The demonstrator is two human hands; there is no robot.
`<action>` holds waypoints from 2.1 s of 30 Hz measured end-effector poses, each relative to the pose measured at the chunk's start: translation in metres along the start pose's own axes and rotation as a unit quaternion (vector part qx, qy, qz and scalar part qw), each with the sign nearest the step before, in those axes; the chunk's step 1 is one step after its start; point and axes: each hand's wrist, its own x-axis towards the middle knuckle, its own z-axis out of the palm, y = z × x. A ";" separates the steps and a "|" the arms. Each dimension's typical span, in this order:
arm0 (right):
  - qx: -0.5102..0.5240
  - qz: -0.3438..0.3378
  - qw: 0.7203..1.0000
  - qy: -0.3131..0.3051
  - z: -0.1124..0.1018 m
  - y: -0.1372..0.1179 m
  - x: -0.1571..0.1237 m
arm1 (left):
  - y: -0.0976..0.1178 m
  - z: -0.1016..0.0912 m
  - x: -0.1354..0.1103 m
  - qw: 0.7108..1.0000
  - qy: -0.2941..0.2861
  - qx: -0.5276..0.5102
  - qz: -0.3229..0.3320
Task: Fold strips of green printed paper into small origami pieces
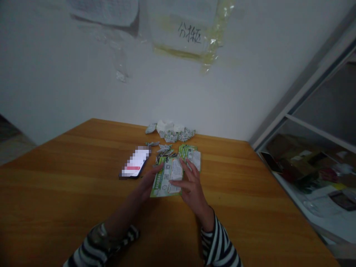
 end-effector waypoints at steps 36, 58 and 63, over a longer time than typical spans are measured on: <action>0.276 0.288 0.893 0.207 0.028 -0.007 -0.002 | -0.031 0.024 -0.003 0.989 0.073 0.068 0.106; 0.286 0.305 0.875 0.243 0.033 -0.017 -0.003 | -0.037 0.026 -0.001 0.972 0.131 0.110 0.159; 0.286 0.308 0.875 0.241 0.033 -0.017 -0.003 | -0.038 0.023 -0.001 0.965 0.156 0.131 0.164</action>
